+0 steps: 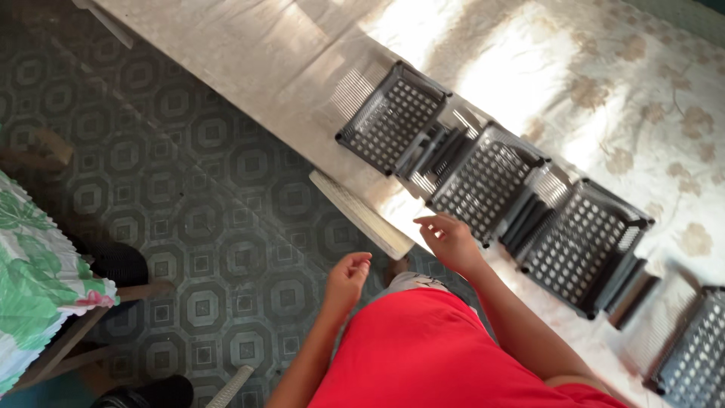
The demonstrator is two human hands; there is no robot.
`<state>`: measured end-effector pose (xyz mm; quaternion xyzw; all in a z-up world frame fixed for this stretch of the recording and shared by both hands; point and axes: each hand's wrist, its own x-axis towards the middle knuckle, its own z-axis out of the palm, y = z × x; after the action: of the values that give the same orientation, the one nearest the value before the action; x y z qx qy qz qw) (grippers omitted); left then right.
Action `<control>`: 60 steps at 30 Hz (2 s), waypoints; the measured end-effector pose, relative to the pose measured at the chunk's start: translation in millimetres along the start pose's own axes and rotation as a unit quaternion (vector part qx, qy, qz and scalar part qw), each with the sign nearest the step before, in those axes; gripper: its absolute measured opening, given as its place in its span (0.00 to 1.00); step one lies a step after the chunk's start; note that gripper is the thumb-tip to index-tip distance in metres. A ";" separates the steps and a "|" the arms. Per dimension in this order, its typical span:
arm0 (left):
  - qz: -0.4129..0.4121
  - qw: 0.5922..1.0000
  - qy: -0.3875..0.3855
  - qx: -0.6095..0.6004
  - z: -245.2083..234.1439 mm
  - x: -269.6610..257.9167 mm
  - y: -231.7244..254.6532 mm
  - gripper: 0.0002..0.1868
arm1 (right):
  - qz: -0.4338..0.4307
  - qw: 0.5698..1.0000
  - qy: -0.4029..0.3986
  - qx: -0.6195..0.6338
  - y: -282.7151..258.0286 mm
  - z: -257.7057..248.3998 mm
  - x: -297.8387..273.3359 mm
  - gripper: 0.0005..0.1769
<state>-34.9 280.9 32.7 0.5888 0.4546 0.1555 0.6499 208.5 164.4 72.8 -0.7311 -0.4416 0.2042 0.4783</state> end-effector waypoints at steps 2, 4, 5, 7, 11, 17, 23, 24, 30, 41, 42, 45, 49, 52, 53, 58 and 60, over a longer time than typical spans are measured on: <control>0.019 1.000 -0.002 0.013 -16.5 25.1 20.9 0.13 | -0.015 1.000 -0.021 0.011 -9.9 4.9 38.9 0.11; -0.009 1.000 0.014 0.008 -28.9 45.6 38.0 0.13 | -0.012 0.999 -0.040 0.013 -20.5 9.9 67.8 0.12; -0.022 1.000 0.019 0.007 -35.1 56.4 46.2 0.14 | -0.009 0.999 -0.047 0.014 -26.1 13.6 79.3 0.12; -0.020 1.000 0.011 0.014 -44.5 77.8 58.1 0.14 | 0.001 0.998 -0.065 -0.006 -33.7 20.9 99.7 0.12; -0.014 0.999 -0.031 0.034 -62.3 130.0 63.9 0.17 | -0.020 0.999 -0.048 -0.011 -34.1 45.1 124.9 0.12; 0.084 0.974 -0.062 0.202 -80.6 241.9 62.3 0.29 | 0.023 0.984 0.086 -0.155 -25.1 91.6 145.4 0.14; 0.188 0.927 -0.195 0.259 -93.8 332.1 72.7 0.30 | 0.166 0.938 0.103 -0.287 -19.6 149.6 163.3 0.25; 0.196 0.923 -0.204 0.261 -88.6 344.2 76.4 0.31 | 0.184 0.935 0.105 -0.284 -18.8 156.2 166.0 0.26; 0.115 0.918 -0.277 0.258 -68.2 358.6 90.7 0.18 | 0.195 0.933 0.131 -0.272 -20.5 175.2 161.5 0.25; 0.046 0.951 -0.305 -0.026 -73.2 312.0 147.7 0.13 | 0.113 0.937 0.215 -0.252 -52.7 141.8 157.5 0.20; 0.074 0.948 -0.309 -0.010 -67.5 303.8 157.7 0.14 | 0.116 0.934 0.226 -0.253 -56.4 135.8 156.5 0.22; 0.137 0.931 -0.339 0.027 -46.4 276.7 181.8 0.15 | 0.123 0.918 0.260 -0.274 -60.2 116.0 150.0 0.24; 0.161 0.880 -0.444 -0.035 -21.3 256.2 202.4 0.19 | 0.119 0.895 0.323 -0.284 -52.1 84.7 136.9 0.22; 0.196 0.866 -0.460 -0.028 2.0 258.9 196.0 0.17 | 0.114 0.913 0.374 -0.120 -36.6 66.3 109.4 0.18; 0.213 0.866 -0.453 -0.006 9.6 261.7 190.3 0.16 | 0.112 0.914 0.388 -0.044 -30.0 63.3 99.4 0.17; 0.164 0.843 -0.388 0.335 31.1 271.3 146.3 0.29 | 0.135 0.876 0.411 0.212 6.2 67.3 46.3 0.12; 0.172 0.831 -0.369 0.379 38.6 272.3 127.7 0.33 | 0.077 0.854 0.418 0.300 17.0 69.4 33.1 0.10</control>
<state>184.1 490.6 33.3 0.8710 0.0960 -0.1484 0.4583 183.5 225.7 30.0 -0.6001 -0.0598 0.0381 0.7967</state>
